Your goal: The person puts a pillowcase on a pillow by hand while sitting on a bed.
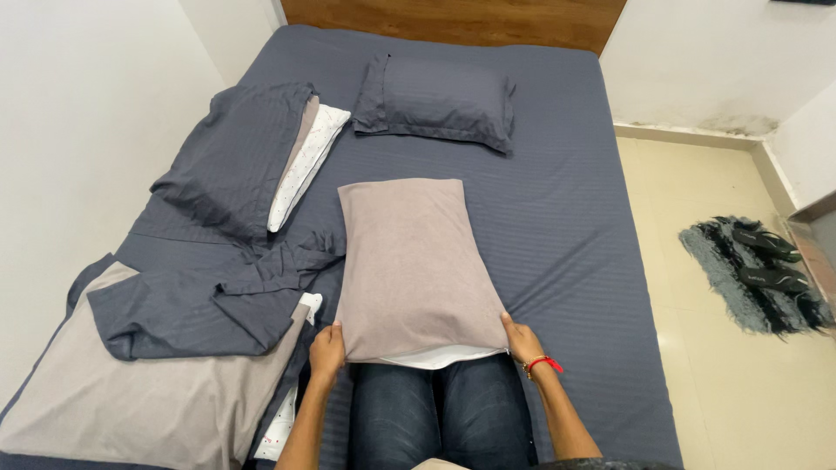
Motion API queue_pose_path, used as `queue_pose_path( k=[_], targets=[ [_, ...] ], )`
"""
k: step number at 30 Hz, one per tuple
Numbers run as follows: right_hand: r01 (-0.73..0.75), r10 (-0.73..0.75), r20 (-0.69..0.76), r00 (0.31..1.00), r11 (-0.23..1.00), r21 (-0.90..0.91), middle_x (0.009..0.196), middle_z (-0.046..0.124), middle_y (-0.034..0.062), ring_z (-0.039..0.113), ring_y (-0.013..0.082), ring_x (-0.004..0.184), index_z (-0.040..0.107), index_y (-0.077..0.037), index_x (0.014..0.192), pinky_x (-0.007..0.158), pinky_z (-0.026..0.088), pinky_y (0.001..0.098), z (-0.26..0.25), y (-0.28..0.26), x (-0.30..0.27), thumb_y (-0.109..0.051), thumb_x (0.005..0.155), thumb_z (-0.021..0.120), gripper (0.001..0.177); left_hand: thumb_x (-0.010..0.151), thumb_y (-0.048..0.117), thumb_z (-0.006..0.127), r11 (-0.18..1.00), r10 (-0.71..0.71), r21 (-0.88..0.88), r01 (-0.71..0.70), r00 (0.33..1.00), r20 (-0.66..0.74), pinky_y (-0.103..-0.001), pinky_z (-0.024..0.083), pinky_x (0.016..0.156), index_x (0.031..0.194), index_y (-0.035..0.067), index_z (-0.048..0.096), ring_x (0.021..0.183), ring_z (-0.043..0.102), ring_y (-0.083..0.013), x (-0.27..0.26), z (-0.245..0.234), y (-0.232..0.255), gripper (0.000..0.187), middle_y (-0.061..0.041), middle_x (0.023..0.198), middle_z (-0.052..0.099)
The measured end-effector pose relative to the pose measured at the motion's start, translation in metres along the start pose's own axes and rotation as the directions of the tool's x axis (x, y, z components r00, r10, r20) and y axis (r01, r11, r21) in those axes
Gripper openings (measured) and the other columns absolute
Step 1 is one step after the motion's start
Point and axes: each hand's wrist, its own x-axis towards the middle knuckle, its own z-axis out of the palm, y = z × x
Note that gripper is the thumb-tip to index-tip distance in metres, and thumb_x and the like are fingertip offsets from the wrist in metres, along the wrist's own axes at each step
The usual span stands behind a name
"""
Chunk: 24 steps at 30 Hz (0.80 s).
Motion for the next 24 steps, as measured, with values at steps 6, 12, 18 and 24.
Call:
queue_pose_path(
  k=[6, 12, 18, 24],
  targets=[
    [0.026, -0.037, -0.098, 0.995, 0.993, -0.112, 0.053, 0.057, 0.0138, 0.055, 0.0251, 0.051, 0.064, 0.004, 0.065, 0.055, 0.044, 0.0426, -0.024, 0.008, -0.004, -0.071, 0.097, 0.045, 0.083, 0.099, 0.037, 0.056, 0.943, 0.289, 0.204, -0.263, 0.951, -0.111, -0.049, 0.052, 0.072, 0.093, 0.002, 0.074, 0.081, 0.070, -0.0407, 0.011, -0.018, -0.018, 0.040, -0.019, 0.082, 0.073],
    [-0.033, 0.010, -0.158, 0.987, 0.989, -0.144, 0.059, 0.066, 0.0130, 0.063, 0.0217, 0.054, 0.070, -0.002, 0.073, 0.057, 0.047, 0.0354, -0.020, -0.002, -0.042, -0.062, 0.098, 0.050, 0.069, 0.099, 0.042, 0.055, 0.861, 0.209, 0.492, -0.126, 0.971, -0.117, -0.052, 0.052, 0.081, 0.124, 0.012, 0.065, 0.094, 0.070, -0.0423, -0.037, -0.022, 0.006, 0.040, -0.018, 0.095, 0.076],
    [0.012, -0.048, 0.083, 0.995, 0.921, 0.388, 0.070, 0.068, 0.0030, 0.062, 0.0118, 0.057, 0.070, -0.008, 0.084, 0.055, 0.048, 0.0259, -0.025, 0.015, -0.052, -0.040, 0.092, 0.067, 0.034, 0.087, 0.042, 0.069, 0.467, 0.814, 0.644, -0.606, 0.579, -0.045, -0.054, 0.042, 0.105, 0.127, 0.008, 0.061, 0.129, 0.053, -0.0309, -0.108, -0.025, 0.099, 0.053, -0.012, 0.134, 0.059],
    [-0.044, -0.016, 0.106, 0.994, 0.841, 0.540, 0.069, 0.069, 0.0026, 0.062, 0.0087, 0.060, 0.068, -0.007, 0.083, 0.058, 0.049, 0.0233, -0.027, 0.049, -0.043, -0.032, 0.094, 0.070, 0.028, 0.064, 0.029, 0.076, 0.161, 0.899, 0.484, -0.860, 0.330, 0.287, -0.066, 0.030, 0.105, 0.131, 0.020, 0.061, 0.138, 0.041, -0.0406, -0.125, 0.031, 0.128, 0.069, -0.015, 0.149, 0.049]
  ],
)
